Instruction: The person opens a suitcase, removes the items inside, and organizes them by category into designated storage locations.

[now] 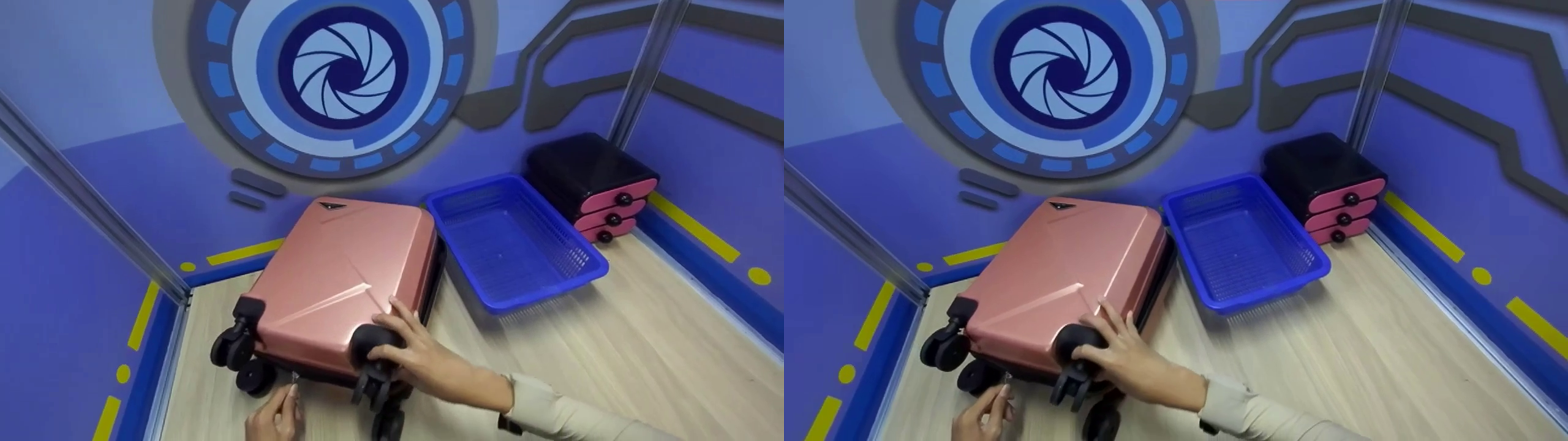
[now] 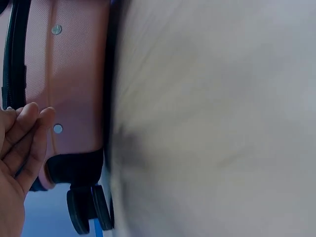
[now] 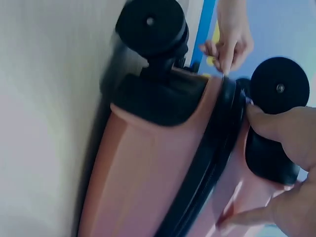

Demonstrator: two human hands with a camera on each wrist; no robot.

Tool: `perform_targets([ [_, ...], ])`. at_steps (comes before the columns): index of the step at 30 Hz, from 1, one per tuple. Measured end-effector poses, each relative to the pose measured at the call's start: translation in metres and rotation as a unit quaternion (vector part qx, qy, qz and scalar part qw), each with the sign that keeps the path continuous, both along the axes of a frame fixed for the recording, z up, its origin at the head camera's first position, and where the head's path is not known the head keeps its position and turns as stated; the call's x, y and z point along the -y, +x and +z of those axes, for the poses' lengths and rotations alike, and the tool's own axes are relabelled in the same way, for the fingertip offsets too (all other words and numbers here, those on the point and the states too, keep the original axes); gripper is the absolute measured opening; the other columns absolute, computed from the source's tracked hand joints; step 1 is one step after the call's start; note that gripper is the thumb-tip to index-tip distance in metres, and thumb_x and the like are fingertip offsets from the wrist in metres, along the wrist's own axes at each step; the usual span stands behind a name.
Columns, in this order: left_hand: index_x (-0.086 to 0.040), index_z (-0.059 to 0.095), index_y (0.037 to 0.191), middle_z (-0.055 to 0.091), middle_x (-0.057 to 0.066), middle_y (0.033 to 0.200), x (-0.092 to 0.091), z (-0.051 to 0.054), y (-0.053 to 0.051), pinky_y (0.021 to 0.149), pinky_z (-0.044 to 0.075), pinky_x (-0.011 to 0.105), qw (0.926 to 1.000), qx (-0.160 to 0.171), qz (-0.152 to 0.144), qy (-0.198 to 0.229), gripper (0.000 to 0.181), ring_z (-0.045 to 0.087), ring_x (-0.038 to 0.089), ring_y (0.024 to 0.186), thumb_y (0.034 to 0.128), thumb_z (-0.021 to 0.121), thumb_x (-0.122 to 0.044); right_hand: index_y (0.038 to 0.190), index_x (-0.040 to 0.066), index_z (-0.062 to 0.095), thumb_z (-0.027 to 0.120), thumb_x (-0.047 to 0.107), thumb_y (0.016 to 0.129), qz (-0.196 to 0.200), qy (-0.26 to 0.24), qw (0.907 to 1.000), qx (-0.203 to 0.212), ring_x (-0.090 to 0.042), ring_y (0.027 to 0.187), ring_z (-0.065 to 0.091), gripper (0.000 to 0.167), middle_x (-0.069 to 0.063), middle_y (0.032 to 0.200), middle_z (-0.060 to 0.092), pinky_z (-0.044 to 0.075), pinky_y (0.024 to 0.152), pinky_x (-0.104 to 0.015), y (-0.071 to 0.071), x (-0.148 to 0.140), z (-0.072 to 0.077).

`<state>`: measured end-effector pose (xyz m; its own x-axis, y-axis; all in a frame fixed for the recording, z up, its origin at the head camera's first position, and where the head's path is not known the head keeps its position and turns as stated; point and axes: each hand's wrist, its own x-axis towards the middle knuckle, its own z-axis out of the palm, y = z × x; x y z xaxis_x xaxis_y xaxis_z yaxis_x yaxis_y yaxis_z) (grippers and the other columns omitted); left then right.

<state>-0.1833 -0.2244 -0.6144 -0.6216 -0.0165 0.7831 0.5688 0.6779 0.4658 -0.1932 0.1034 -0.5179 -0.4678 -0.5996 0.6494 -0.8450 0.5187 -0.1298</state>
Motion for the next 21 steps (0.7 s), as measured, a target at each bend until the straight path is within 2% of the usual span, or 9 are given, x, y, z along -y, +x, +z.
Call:
perform_targets([
  [3,-0.010,0.072,0.084,0.057,-0.009,0.056,-0.015,0.000,0.005,0.046,0.041,0.022,0.9996,-0.015,-0.023,0.008,0.028,0.049,0.002,0.047,0.0720,0.079,0.015,0.121,0.020,0.064,0.085,0.000,0.076,0.031,0.012,0.9984,0.045,-0.060,0.148,0.027,0.054,-0.019,0.155,0.042,0.048,0.106,-0.062,-0.011,-0.019,0.007],
  [6,-0.008,0.072,0.083,0.056,-0.008,0.055,-0.032,-0.004,0.012,0.043,0.039,0.020,0.9985,-0.043,-0.034,0.003,0.012,0.046,0.002,0.045,0.0910,0.074,0.001,0.117,0.020,0.065,0.085,0.000,0.080,0.067,0.022,0.9930,0.095,-0.056,0.153,0.020,0.046,-0.017,0.157,0.039,0.049,0.108,-0.057,-0.024,-0.039,0.010],
  [8,-0.008,0.071,0.080,0.054,-0.009,0.053,-0.042,-0.007,0.016,0.040,0.034,0.016,0.9971,-0.066,-0.036,-0.006,0.024,0.043,-0.001,0.042,0.1025,0.066,-0.014,0.116,0.020,0.065,0.085,0.003,0.084,0.088,0.030,0.9885,0.120,-0.054,0.155,0.018,0.041,-0.016,0.159,0.039,0.046,0.111,-0.058,-0.033,-0.051,0.014],
  [10,-0.009,0.070,0.078,0.053,-0.011,0.050,-0.052,-0.008,0.019,0.038,0.032,0.014,0.9954,-0.087,-0.038,-0.015,0.037,0.040,-0.003,0.040,0.1085,0.058,-0.026,0.114,0.021,0.066,0.083,0.006,0.087,0.102,0.038,0.9838,0.142,-0.051,0.156,0.018,0.036,-0.015,0.160,0.040,0.043,0.113,-0.060,-0.040,-0.062,0.017],
  [13,-0.010,0.069,0.078,0.053,-0.013,0.050,-0.069,-0.002,0.024,0.040,0.034,0.015,0.9965,-0.067,-0.047,-0.016,0.023,0.041,-0.005,0.042,0.1008,0.068,-0.012,0.112,0.022,0.066,0.078,0.000,0.089,0.105,0.056,0.9795,0.163,-0.046,0.157,0.020,0.034,-0.012,0.161,0.042,0.040,0.115,-0.061,-0.052,-0.076,0.027],
  [15,-0.012,0.071,0.080,0.054,-0.014,0.052,-0.081,0.007,0.023,0.043,0.038,0.016,0.9975,-0.035,-0.059,-0.020,0.016,0.044,-0.005,0.044,0.0903,0.075,-0.001,0.111,0.021,0.066,0.075,-0.007,0.088,0.097,0.067,0.9808,0.155,-0.044,0.156,0.025,0.037,-0.013,0.161,0.044,0.042,0.114,-0.060,-0.060,-0.087,0.034],
  [17,-0.013,0.073,0.084,0.060,-0.013,0.058,-0.093,0.016,0.019,0.047,0.044,0.019,0.9971,0.003,-0.068,-0.032,0.021,0.052,-0.002,0.049,0.0805,0.081,0.006,0.114,0.018,0.066,0.071,-0.011,0.087,0.074,0.080,0.9852,0.132,-0.042,0.154,0.031,0.040,-0.013,0.160,0.046,0.045,0.112,-0.058,-0.066,-0.099,0.041],
  [19,-0.015,0.073,0.086,0.063,-0.012,0.063,-0.103,0.023,0.013,0.052,0.046,0.021,0.9947,0.037,-0.078,-0.057,0.019,0.056,0.001,0.054,0.0844,0.081,0.003,0.114,0.015,0.066,0.066,-0.015,0.089,0.056,0.090,0.9879,0.113,-0.043,0.151,0.036,0.040,-0.015,0.159,0.047,0.045,0.112,-0.059,-0.069,-0.109,0.046],
  [21,-0.014,0.074,0.088,0.066,-0.010,0.068,-0.111,0.028,0.008,0.056,0.049,0.024,0.9916,0.056,-0.089,-0.075,0.015,0.061,0.004,0.060,0.0884,0.079,0.000,0.116,0.013,0.066,0.062,-0.016,0.091,0.040,0.097,0.9881,0.112,-0.044,0.149,0.039,0.038,-0.016,0.159,0.048,0.044,0.112,-0.060,-0.066,-0.117,0.050],
])
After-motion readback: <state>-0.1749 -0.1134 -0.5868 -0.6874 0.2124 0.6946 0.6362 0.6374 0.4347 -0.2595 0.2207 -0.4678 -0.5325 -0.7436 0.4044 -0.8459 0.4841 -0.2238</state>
